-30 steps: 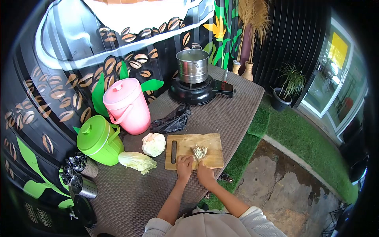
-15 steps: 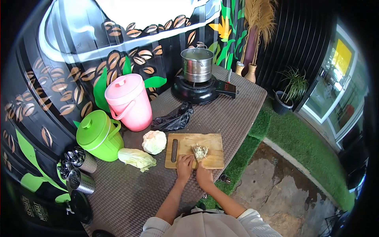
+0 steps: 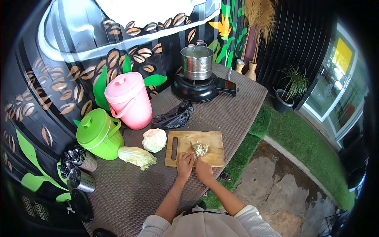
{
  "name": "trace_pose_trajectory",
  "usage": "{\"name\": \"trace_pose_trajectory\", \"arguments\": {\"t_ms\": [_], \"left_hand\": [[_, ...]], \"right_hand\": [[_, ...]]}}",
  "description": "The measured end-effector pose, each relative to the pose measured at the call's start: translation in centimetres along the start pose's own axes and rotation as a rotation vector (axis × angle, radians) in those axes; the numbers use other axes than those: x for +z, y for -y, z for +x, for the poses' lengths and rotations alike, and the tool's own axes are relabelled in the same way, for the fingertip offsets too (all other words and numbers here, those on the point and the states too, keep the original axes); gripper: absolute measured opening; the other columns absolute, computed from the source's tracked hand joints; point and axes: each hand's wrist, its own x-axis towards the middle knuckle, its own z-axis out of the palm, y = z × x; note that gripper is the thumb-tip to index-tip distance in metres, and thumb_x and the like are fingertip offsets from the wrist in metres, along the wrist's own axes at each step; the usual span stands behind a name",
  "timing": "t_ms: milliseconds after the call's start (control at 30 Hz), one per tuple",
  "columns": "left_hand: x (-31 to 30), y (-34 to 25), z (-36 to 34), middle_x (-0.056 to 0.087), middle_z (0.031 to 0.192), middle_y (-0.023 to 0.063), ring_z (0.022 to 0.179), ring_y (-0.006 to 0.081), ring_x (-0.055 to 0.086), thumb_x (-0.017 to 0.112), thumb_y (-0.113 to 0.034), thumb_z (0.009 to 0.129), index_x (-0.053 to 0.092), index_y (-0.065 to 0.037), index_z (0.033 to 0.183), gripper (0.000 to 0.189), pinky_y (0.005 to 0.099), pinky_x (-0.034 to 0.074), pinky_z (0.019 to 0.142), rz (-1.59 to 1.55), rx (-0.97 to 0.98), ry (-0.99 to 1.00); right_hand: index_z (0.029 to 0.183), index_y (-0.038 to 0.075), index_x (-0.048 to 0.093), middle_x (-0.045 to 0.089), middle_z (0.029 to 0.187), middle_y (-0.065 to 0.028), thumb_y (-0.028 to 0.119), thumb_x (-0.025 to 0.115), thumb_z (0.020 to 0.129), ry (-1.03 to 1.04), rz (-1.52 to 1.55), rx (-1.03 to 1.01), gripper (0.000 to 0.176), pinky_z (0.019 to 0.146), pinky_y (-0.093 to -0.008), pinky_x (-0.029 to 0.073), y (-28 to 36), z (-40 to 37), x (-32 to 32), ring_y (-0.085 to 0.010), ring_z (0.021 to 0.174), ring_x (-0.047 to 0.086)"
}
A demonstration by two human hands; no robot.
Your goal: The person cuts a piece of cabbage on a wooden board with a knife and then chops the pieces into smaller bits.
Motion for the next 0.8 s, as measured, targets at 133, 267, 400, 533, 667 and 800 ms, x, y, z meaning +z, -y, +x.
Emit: {"name": "trace_pose_trajectory", "arguments": {"t_ms": [133, 267, 400, 533, 667, 800], "left_hand": [[-0.3, -0.3, 0.3, 0.069, 0.101, 0.0088, 0.098, 0.0270, 0.059, 0.066, -0.005, 0.083, 0.073, 0.000, 0.096, 0.015, 0.0368, 0.049, 0.085, 0.023, 0.025, -0.029], [0.2, 0.4, 0.2, 0.069, 0.100, 0.0102, 0.098, 0.0282, 0.058, 0.066, -0.004, 0.083, 0.072, 0.001, 0.094, 0.014, 0.0389, 0.048, 0.088, 0.030, 0.064, -0.058], [0.1, 0.1, 0.0, 0.069, 0.097, 0.0109, 0.097, 0.0278, 0.059, 0.064, -0.005, 0.085, 0.072, 0.002, 0.094, 0.014, 0.0381, 0.049, 0.085, -0.011, 0.009, -0.048], [0.1, 0.3, 0.2, 0.070, 0.095, 0.0107, 0.096, 0.0274, 0.060, 0.066, -0.005, 0.084, 0.072, 0.002, 0.092, 0.013, 0.0386, 0.049, 0.087, -0.019, 0.016, -0.058], [0.3, 0.6, 0.2, 0.070, 0.096, 0.0097, 0.096, 0.0272, 0.060, 0.066, -0.006, 0.083, 0.072, 0.001, 0.090, 0.012, 0.0384, 0.047, 0.090, 0.000, 0.017, -0.051], [-0.3, -0.1, 0.0, 0.070, 0.095, 0.0093, 0.097, 0.0275, 0.059, 0.066, -0.006, 0.082, 0.073, 0.000, 0.089, 0.011, 0.0386, 0.047, 0.089, 0.030, 0.018, -0.048]], "right_hand": [[0.106, -0.003, 0.048, 0.068, 0.079, -0.0203, 0.012, 0.052, 0.087, 0.131, 0.029, -0.008, 0.025, 0.062, -0.0413, 0.058, -0.7, 0.0, -1.1, -0.0329, 0.072, 0.071], [0.107, -0.004, 0.047, 0.068, 0.076, -0.0203, 0.010, 0.052, 0.087, -0.052, 0.009, 0.049, 0.025, 0.063, -0.0429, 0.058, 0.1, -1.6, 1.2, -0.0344, 0.072, 0.070], [0.105, -0.003, 0.047, 0.068, 0.075, -0.0201, 0.011, 0.051, 0.088, 0.017, 0.075, 0.050, 0.023, 0.064, -0.0447, 0.057, 0.2, 0.0, 0.3, -0.0359, 0.074, 0.070], [0.108, -0.003, 0.043, 0.068, 0.079, -0.0224, 0.009, 0.056, 0.084, 0.136, 0.080, 0.008, 0.029, 0.064, -0.0455, 0.057, -0.3, 0.2, -1.5, -0.0364, 0.074, 0.070], [0.104, -0.002, 0.046, 0.068, 0.079, -0.0224, 0.012, 0.051, 0.088, 0.022, 0.016, 0.046, 0.021, 0.061, -0.0424, 0.058, 0.3, -1.3, 0.0, -0.0343, 0.072, 0.071], [0.105, -0.002, 0.046, 0.068, 0.081, -0.0231, 0.013, 0.052, 0.088, 0.068, 0.076, 0.048, 0.023, 0.064, -0.0435, 0.058, 0.7, 0.1, -0.4, -0.0346, 0.073, 0.071]]}}
